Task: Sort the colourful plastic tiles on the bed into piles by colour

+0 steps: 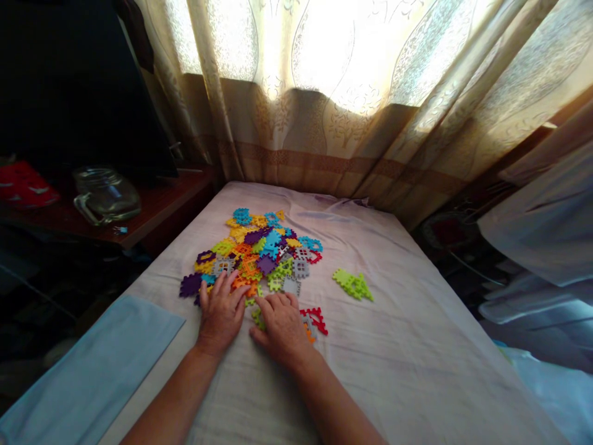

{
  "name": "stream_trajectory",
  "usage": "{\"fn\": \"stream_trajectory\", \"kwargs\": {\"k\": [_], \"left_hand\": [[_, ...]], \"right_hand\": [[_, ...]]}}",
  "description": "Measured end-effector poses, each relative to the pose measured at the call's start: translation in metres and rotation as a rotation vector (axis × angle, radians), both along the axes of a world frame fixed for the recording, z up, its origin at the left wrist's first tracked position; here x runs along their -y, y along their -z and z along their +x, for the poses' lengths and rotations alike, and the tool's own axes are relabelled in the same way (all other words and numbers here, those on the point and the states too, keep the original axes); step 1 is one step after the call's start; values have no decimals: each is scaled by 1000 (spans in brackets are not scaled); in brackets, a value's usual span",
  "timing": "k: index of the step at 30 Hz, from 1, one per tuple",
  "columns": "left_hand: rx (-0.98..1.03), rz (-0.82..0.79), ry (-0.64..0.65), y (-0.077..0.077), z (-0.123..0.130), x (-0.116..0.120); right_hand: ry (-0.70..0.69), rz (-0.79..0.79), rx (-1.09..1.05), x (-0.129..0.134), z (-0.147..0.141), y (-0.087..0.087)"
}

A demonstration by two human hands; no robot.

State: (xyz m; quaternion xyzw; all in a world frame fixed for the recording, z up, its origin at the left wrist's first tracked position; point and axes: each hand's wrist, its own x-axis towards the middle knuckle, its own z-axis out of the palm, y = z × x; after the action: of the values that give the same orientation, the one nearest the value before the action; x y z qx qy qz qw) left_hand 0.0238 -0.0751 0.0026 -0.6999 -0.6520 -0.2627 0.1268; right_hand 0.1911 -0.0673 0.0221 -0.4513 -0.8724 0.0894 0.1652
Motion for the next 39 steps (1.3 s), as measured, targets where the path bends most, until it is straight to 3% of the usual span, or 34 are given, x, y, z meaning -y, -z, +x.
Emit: {"fn": "stream_trajectory", "kwargs": {"k": [6, 10, 14, 17, 20, 24, 27, 31, 35, 39], "left_hand": [[-36, 25, 23, 3, -2, -3], [-29, 27, 24, 8, -4, -4], [-18, 1, 29, 10, -6, -4], [-28, 4, 39, 9, -7, -4], [-41, 31, 41, 9, -6, -6], [-44, 58, 53, 7, -5, -7], [-31, 62, 68, 6, -5, -7], [-3, 54, 109, 6, -5, -6], [-22, 17, 144, 1, -4, -2], [-50, -15, 144, -4, 1, 4]], "right_hand": [[-96, 19, 49, -5, 1, -7], [-51, 45, 39, -9, 8, -15], [152, 85, -99, -26, 32, -12], [363, 110, -455, -49, 68, 0], [668, 51, -804, -71, 114, 16], [936, -15, -1020, -85, 162, 32], [975, 6, -974, -85, 175, 37], [997, 138, -758, -82, 178, 35], [953, 368, -608, -79, 176, 28], [858, 425, -582, -76, 165, 21]]}}
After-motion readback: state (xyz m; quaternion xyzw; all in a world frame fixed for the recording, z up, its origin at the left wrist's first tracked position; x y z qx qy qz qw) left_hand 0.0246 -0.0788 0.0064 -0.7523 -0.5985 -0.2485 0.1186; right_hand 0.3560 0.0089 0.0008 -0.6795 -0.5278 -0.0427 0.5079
